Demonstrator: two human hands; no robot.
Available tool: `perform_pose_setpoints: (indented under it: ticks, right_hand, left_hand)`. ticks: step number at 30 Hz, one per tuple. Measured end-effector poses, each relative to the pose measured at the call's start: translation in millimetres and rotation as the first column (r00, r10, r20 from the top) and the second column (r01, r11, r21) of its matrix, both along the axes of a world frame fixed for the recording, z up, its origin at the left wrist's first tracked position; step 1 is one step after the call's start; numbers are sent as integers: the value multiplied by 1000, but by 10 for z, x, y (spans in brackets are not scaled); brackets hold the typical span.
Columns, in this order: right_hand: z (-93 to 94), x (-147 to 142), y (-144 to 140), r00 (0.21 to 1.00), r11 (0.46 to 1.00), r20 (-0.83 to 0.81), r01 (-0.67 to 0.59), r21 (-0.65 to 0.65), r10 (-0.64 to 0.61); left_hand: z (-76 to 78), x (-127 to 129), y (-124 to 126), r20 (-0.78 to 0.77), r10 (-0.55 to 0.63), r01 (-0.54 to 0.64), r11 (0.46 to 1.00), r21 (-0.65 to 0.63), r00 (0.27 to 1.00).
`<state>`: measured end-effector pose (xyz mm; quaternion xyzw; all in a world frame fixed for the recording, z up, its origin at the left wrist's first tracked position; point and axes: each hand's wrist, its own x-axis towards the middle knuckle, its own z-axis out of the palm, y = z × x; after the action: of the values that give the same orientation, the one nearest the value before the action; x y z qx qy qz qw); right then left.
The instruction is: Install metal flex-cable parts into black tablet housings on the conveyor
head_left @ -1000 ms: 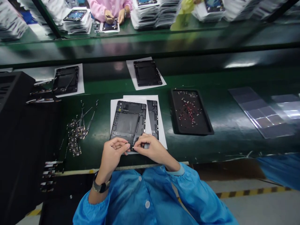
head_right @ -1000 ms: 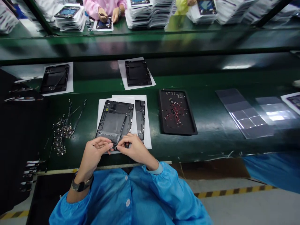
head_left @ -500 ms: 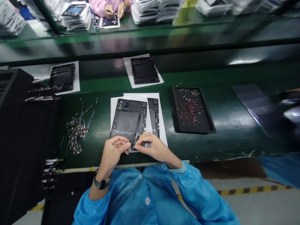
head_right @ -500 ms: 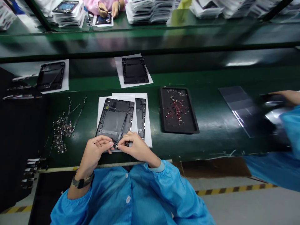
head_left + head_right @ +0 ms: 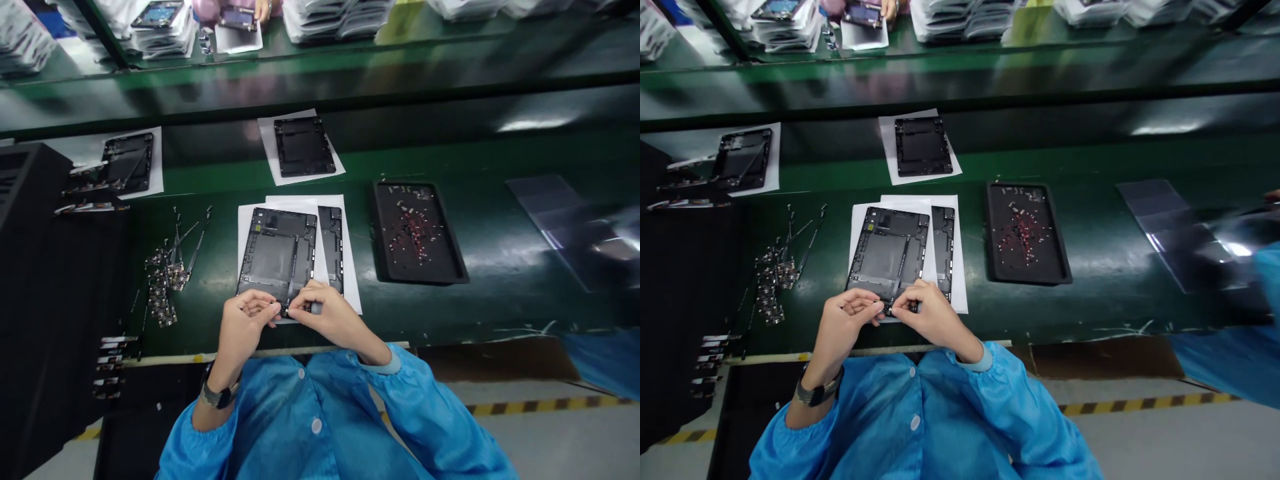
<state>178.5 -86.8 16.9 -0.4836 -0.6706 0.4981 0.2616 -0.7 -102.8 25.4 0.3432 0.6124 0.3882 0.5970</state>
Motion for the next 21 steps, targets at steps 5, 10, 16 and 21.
perform_pose_setpoints:
  ticks: [5, 10, 16, 21]
  right_hand:
    - [-27, 27, 14, 999, 1000, -30, -20, 10, 20]
    - [-30, 34, 19, 998, 1000, -57, -25, 1, 25]
    - [-58, 40, 23, 996, 1000, -89, -12, -22, 10]
    - [-73, 39, 18, 996, 999, -86, 9, -46, -13]
  left_hand:
    - [-4, -13, 15, 18, -30, 30, 999, -17, 999]
    - [-6, -10, 13, 49, -51, 52, 998, -29, 998]
    - [-25, -2, 1, 74, -42, 44, 998, -38, 996]
    - [-5, 29, -6, 54, -18, 21, 999, -49, 998]
